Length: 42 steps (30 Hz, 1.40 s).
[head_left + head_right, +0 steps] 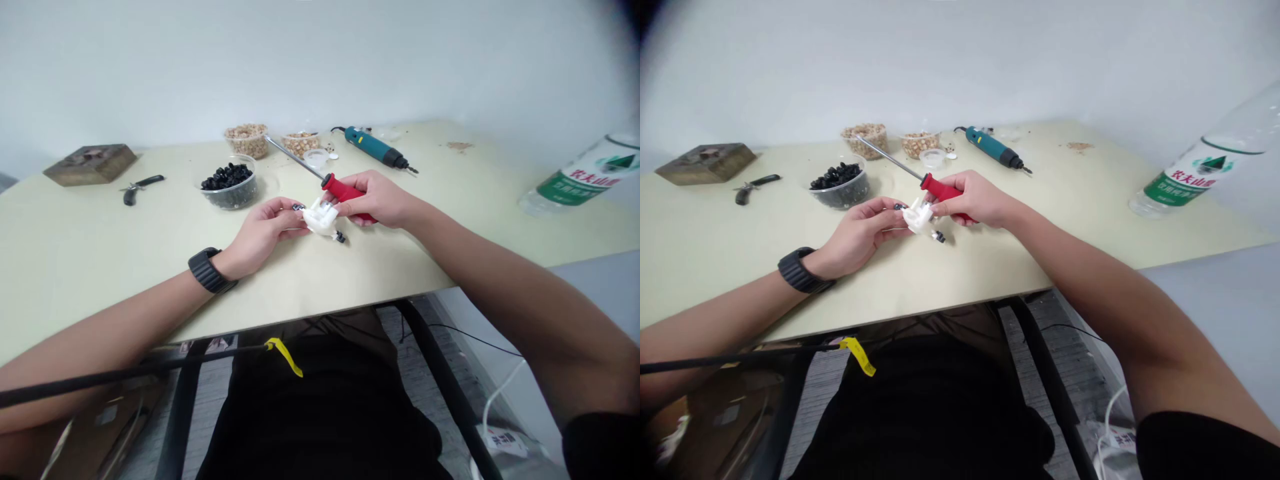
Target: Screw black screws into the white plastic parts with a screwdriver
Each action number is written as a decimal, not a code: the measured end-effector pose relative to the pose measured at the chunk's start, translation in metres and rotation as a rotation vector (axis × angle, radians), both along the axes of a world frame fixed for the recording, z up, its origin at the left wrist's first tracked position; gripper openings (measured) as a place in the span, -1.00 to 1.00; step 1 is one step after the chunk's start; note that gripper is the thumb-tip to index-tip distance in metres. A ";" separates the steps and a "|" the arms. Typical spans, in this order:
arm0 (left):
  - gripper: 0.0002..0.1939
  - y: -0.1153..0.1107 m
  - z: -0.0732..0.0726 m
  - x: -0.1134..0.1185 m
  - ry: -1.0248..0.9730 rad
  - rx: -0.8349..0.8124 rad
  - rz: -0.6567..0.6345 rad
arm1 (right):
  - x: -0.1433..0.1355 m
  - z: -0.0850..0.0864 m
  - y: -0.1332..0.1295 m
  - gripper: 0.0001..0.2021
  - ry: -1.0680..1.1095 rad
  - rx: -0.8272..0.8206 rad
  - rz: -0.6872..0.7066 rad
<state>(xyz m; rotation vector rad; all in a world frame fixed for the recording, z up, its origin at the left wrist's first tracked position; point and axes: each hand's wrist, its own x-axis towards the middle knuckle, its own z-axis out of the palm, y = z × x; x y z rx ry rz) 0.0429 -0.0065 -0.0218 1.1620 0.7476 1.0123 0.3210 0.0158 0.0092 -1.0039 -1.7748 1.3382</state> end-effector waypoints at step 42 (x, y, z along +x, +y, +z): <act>-0.20 -0.001 -0.004 -0.006 0.747 0.754 -0.042 | -0.009 0.003 -0.016 -0.44 -0.022 0.104 -0.146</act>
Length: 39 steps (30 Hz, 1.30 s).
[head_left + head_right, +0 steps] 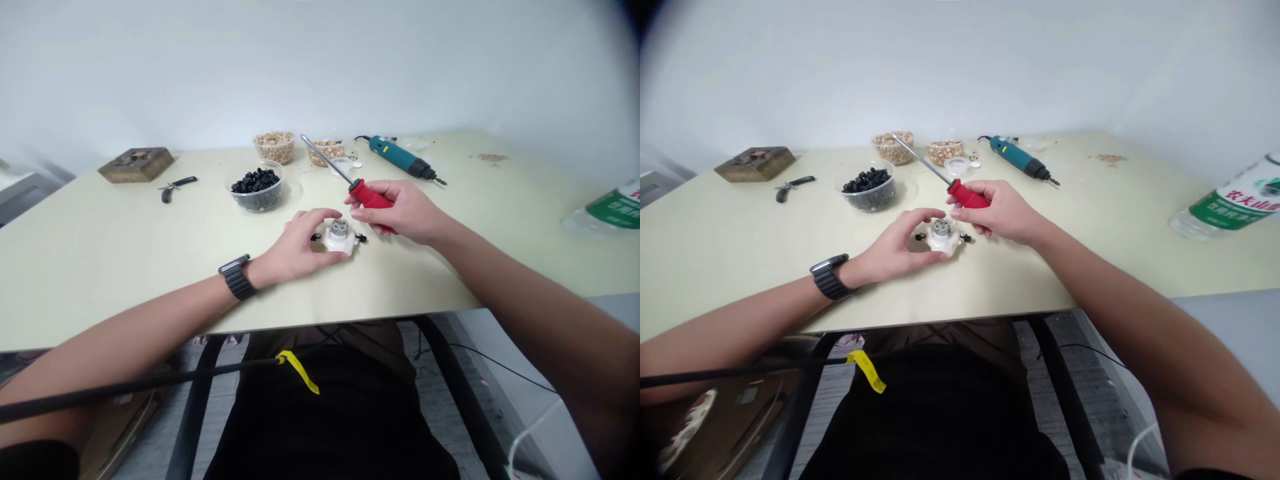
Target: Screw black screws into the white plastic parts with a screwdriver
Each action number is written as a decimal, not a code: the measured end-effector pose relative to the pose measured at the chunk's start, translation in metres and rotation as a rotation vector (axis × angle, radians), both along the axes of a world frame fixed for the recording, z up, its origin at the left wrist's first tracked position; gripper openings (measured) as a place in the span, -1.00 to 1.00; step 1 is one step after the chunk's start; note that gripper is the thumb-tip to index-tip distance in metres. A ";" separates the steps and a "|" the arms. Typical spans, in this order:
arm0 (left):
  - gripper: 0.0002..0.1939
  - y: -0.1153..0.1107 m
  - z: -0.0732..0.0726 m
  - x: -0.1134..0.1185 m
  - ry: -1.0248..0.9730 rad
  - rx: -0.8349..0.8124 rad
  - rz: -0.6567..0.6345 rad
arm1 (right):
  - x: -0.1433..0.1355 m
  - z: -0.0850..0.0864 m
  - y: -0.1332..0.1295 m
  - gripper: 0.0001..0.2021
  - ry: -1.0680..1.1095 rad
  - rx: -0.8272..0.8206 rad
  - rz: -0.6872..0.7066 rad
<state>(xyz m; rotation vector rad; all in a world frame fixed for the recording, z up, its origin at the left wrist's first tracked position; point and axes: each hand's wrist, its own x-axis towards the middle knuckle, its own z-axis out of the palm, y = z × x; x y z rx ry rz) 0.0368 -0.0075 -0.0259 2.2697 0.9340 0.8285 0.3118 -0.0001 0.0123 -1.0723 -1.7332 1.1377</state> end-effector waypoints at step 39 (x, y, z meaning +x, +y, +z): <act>-0.43 -0.002 -0.019 0.008 0.051 0.112 -0.063 | -0.048 0.015 -0.043 -0.61 -0.644 0.932 -0.063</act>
